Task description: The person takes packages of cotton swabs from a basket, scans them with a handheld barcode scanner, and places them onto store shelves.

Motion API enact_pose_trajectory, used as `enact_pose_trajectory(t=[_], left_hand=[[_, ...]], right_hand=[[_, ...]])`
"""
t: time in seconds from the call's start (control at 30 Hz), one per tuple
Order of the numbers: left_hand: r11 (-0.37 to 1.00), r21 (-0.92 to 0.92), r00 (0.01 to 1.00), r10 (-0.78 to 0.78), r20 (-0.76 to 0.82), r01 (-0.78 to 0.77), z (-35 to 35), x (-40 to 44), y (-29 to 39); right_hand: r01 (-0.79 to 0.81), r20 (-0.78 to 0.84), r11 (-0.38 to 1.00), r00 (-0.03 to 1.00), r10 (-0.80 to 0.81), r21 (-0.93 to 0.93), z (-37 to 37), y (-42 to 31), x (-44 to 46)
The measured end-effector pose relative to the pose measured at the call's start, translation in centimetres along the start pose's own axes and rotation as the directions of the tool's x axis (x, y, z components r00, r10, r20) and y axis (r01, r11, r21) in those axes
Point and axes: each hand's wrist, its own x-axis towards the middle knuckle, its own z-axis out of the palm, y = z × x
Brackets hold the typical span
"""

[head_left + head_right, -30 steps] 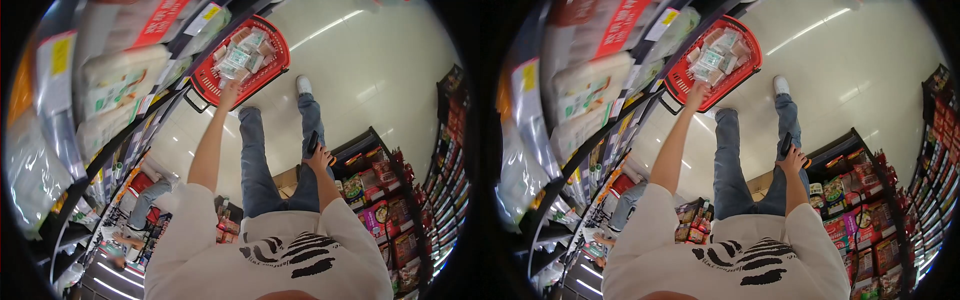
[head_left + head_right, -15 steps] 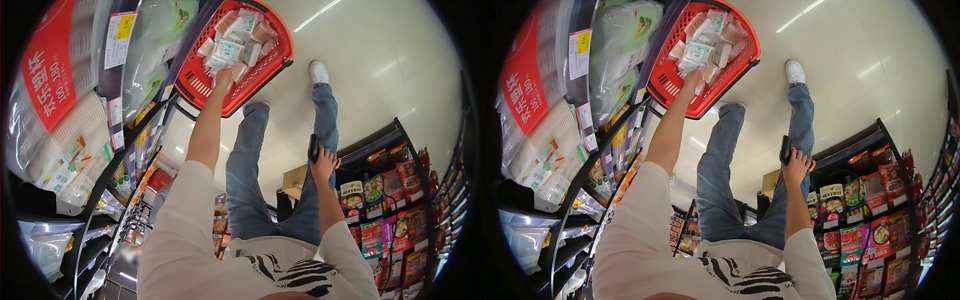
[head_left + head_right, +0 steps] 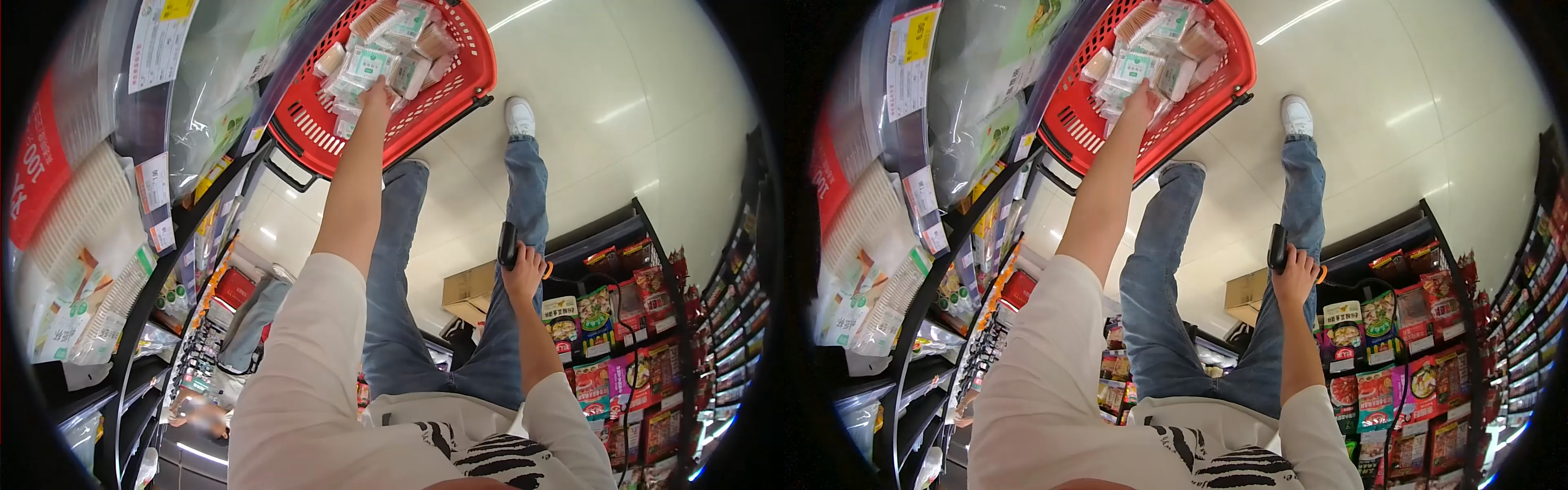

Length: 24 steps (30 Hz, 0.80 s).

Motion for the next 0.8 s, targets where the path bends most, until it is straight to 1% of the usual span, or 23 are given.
enact_pose_trajectory(t=[0.07,0.17,0.2,0.27,0.3,0.33,0.4,0.47,0.5,0.53,0.6,0.63,0.67,0.73,0.77,0.8], left_hand=[[1.0,-0.026,0.999,-0.017,-0.032,0.016,0.4,-1.3,0.4],[1.0,0.011,0.986,-0.025,0.163,0.023,-0.9,-2.1,0.4],[1.0,0.006,0.987,-0.018,0.159,0.017,-1.3,-3.1,0.9],[0.992,-0.066,0.976,-0.089,0.2,0.104,-2.3,-6.1,1.4],[0.964,-0.184,0.956,-0.141,0.256,0.191,-3.1,-7.9,1.8],[0.965,-0.187,0.958,-0.134,0.252,0.184,-4.5,-9.0,1.5],[0.951,-0.176,0.898,-0.166,0.408,0.255,-6.9,-11.6,1.6],[0.979,-0.151,0.875,-0.045,0.483,0.134,-9.1,-15.8,2.1],[0.989,-0.106,0.892,-0.042,0.451,0.1,-9.9,-18.2,2.8],[0.988,-0.124,0.892,-0.022,0.452,0.087,-10.7,-20.8,3.4],[1.0,-0.015,0.931,0.031,0.364,-0.027,-11.8,-26.1,4.5],[0.995,0.007,0.921,0.086,0.379,-0.096,-12.4,-28.3,4.9],[0.993,-0.031,0.918,0.119,0.378,-0.116,-12.6,-30.2,5.5],[0.984,-0.07,0.9,0.18,0.397,-0.166,-13.4,-36.6,6.3],[0.971,-0.098,0.885,0.239,0.399,-0.218,-13.5,-39.7,6.7],[0.963,-0.138,0.878,0.268,0.397,-0.232,-13.7,-42.8,7.0]], right_hand=[[0.005,-0.009,1.0,1.0,-0.005,-0.01,-0.3,-0.4,0.1],[0.017,-0.03,0.999,0.999,-0.018,-0.032,-0.6,-1.2,0.1],[0.024,-0.033,0.999,0.999,-0.025,-0.031,-0.8,-1.3,0.2],[0.031,-0.059,0.999,0.998,-0.032,-0.022,-1.2,-1.8,0.1],[0.047,-0.078,0.999,0.996,-0.049,-0.018,-1.8,-2.1,0.2],[0.055,-0.079,0.998,0.995,-0.056,-0.014,-2.3,-2.4,0.0],[0.078,-0.098,0.997,0.992,-0.079,-0.022,-3.7,-3.2,0.2],[0.1,-0.142,0.995,0.985,-0.1,-0.009,-5.3,-3.9,0.5],[0.109,-0.166,0.994,0.98,-0.108,-0.003,-6.0,-4.0,0.5],[0.124,-0.182,0.992,0.976,-0.124,-0.008,-6.9,-4.0,0.5],[0.156,-0.269,0.988,0.951,-0.149,0.004,-9.0,-4.0,0.7],[0.144,-0.22,0.989,0.966,-0.135,0.028,-10.0,-3.8,0.9],[0.173,-0.247,0.985,0.955,-0.165,0.011,-11.3,-3.8,1.8],[0.081,-0.11,0.988,0.992,-0.066,0.131,-13.2,-3.3,2.5],[0.027,-0.004,0.964,1.0,-0.027,0.264,-14.5,-2.9,3.4],[-0.011,0.03,0.931,1.0,0.0,0.366,-16.8,-3.0,3.6]])
